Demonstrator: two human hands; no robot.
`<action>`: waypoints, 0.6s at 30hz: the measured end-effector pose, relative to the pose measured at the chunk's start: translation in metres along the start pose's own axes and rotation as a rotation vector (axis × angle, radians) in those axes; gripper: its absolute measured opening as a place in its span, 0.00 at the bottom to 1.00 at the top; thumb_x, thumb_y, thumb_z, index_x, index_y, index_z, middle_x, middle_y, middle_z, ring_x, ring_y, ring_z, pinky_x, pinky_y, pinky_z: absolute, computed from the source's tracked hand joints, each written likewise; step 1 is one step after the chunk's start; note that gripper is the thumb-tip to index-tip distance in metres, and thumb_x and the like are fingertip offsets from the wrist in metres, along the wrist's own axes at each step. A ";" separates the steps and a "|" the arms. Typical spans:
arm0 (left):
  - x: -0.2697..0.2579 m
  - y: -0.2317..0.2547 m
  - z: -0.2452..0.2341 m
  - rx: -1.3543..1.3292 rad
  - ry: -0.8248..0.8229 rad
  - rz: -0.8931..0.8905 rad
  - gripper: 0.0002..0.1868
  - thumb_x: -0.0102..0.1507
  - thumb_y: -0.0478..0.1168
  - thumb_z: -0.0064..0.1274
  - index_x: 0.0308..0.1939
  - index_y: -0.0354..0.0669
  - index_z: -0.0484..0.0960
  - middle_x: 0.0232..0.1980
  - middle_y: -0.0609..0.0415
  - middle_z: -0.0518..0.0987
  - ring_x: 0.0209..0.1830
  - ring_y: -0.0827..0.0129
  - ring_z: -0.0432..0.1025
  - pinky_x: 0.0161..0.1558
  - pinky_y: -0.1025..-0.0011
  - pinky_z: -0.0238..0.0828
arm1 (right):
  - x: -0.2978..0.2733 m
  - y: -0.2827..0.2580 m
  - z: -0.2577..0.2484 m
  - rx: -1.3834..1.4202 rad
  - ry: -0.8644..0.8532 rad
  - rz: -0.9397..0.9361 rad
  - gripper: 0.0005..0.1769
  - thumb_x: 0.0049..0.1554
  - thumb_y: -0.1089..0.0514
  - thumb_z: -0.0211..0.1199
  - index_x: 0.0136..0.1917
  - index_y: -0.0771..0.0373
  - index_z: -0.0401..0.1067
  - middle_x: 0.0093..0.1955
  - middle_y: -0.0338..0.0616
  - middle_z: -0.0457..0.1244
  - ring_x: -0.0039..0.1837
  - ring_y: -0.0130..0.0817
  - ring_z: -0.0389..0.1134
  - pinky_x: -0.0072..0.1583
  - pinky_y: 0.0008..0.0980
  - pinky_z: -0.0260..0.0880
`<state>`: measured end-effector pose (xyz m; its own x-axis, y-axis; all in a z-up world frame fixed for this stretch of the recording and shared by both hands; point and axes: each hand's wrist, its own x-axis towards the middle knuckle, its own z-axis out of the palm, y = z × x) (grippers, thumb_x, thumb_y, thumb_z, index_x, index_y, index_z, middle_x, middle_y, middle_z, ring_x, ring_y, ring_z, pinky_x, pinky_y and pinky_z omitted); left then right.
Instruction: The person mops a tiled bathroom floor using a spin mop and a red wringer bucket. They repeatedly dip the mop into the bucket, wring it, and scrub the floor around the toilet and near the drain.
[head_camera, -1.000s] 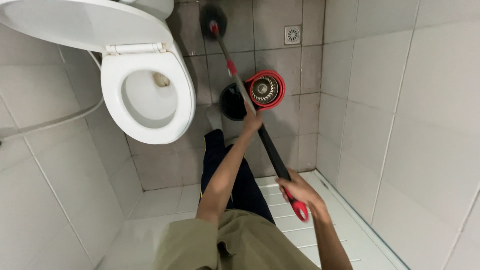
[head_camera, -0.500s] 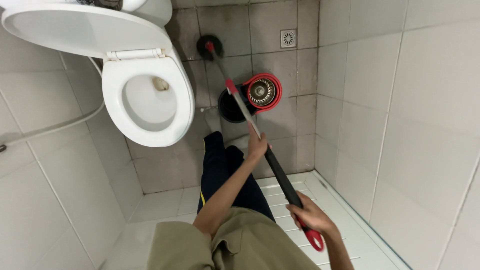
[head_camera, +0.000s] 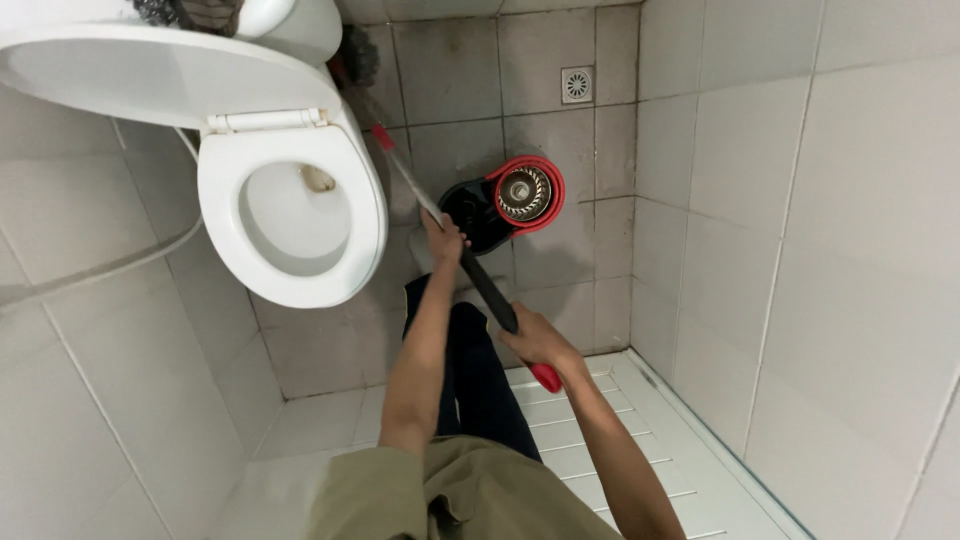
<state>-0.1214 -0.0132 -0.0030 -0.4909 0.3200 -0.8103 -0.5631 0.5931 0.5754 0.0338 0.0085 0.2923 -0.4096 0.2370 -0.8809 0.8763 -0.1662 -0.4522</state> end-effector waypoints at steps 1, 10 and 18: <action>0.006 0.009 -0.007 0.057 -0.007 -0.023 0.35 0.76 0.52 0.33 0.82 0.56 0.34 0.54 0.39 0.74 0.39 0.65 0.76 0.33 0.72 0.87 | 0.016 0.007 0.006 0.175 -0.010 0.004 0.16 0.57 0.53 0.61 0.53 0.66 0.66 0.34 0.56 0.66 0.34 0.46 0.71 0.38 0.42 0.71; -0.007 -0.052 0.032 0.504 -0.015 0.125 0.36 0.75 0.41 0.32 0.81 0.46 0.28 0.63 0.23 0.71 0.56 0.38 0.74 0.50 0.46 0.79 | 0.009 0.084 0.058 0.763 0.060 0.088 0.06 0.58 0.61 0.61 0.43 0.65 0.67 0.24 0.47 0.60 0.22 0.38 0.62 0.28 0.35 0.64; -0.059 -0.029 0.104 0.639 -0.346 -0.044 0.39 0.74 0.43 0.34 0.83 0.61 0.30 0.24 0.48 0.74 0.17 0.62 0.66 0.19 0.65 0.59 | -0.028 0.067 0.049 0.780 0.172 0.321 0.09 0.61 0.61 0.58 0.43 0.59 0.58 0.29 0.46 0.59 0.29 0.33 0.57 0.33 0.32 0.61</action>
<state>-0.0070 0.0270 0.0169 -0.1789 0.4380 -0.8810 -0.0271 0.8929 0.4495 0.0919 -0.0562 0.2796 -0.0723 0.1970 -0.9777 0.4927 -0.8452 -0.2068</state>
